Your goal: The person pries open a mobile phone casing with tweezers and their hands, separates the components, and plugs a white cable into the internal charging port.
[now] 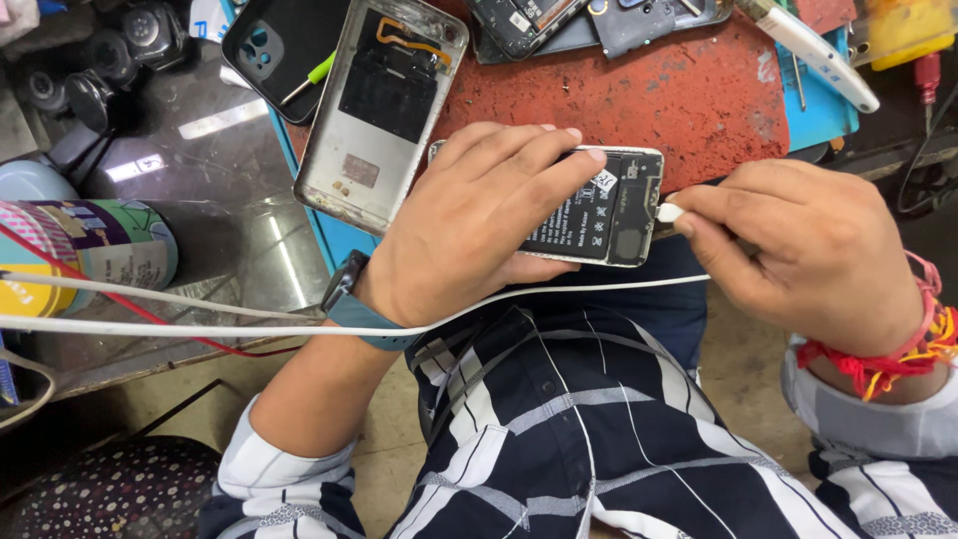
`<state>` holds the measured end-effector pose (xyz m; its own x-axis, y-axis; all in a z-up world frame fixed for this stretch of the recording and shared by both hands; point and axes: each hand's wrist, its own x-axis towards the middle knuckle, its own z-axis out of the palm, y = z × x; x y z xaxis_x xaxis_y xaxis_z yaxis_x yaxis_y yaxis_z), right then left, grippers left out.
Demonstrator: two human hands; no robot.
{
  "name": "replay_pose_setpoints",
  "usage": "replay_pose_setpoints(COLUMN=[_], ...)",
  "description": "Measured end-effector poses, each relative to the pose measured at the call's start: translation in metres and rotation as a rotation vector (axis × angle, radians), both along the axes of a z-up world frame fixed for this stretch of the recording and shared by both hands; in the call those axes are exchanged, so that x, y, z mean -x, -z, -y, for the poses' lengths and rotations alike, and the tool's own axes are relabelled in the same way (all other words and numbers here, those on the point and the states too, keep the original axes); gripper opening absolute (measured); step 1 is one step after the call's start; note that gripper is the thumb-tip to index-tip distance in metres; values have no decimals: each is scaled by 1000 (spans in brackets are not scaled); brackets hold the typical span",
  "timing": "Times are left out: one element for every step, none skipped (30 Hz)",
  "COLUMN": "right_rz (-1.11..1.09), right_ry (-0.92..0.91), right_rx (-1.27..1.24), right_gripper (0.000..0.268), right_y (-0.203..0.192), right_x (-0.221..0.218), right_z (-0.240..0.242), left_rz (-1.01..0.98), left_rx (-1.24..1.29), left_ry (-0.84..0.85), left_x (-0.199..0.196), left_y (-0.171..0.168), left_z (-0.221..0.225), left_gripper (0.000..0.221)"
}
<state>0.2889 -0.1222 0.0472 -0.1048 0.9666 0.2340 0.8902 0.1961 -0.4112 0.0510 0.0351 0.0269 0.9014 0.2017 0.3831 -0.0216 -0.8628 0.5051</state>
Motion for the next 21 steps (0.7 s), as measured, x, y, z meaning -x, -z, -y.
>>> replay_pose_setpoints(right_rz=[-6, -12, -14, -16, -18, 17, 51, 86, 96, 107, 119, 129, 137, 144, 151, 158, 165, 182, 198, 214, 200], right_ry=[5, 9, 13, 16, 20, 28, 34, 41, 49, 57, 67, 20, -28, -75, -108, -141, -175, -184, -198, -211, -206], right_rx=[0, -1, -3, -4, -6, -15, -25, -34, -69, -103, -138, -161, -181, -202, -213, -224, -235, -227, -221, -216, -214], right_gripper=[13, 13, 12, 12, 12, 12, 12, 12, 16, 19, 22, 26, 30, 34, 34, 35, 35, 33, 31, 30, 30], right_y=[2, 4, 6, 8, 9, 9, 9, 8, 7, 5, 3, 1, -1, -3, -2, 0, 2, 3, 4, 5, 6], right_x=[-1, -2, -2, -3, -3, -3, -3, -2, 1, 4, 6, 7, 9, 11, 12, 13, 14, 13, 12, 11, 9], right_z=[0, -1, -2, -2, -3, -4, -6, -8, -8, -8, -9, -10, -11, -11, -14, -17, -19, -20, -21, -22, -22], left_rz=[-4, -8, -19, -30, -41, -43, -45, -47, -53, -59, -63, -64, -67, -69, -82, -94, -106, -110, -116, -121, -113], left_rx=[-2, -3, -5, -7, -8, -17, -26, -36, -28, -21, -14, -26, -36, -46, -54, -62, -69, -78, -90, -101, -107], left_ry=[3, 6, -5, -16, -27, -40, -55, -70, -78, -86, -91, -95, -98, -102, -104, -106, -110, -109, -113, -116, -110], left_x=[-1, -2, -3, -3, -4, -5, -7, -8, -8, -8, -9, -10, -11, -11, -11, -11, -11, -11, -10, -9, -7], left_y=[0, 1, 1, 1, 1, 1, 1, 2, 1, 1, 1, 2, 2, 3, 2, 2, 2, 1, 0, -1, -2], left_z=[0, 0, 0, 1, 2, 3, 3, 4, 4, 5, 5, 6, 7, 8, 9, 9, 10, 10, 11, 11, 10], left_gripper=[84, 84, 83, 83, 83, 83, 82, 82, 80, 78, 76, 75, 73, 71, 69, 66, 64, 61, 59, 56, 57])
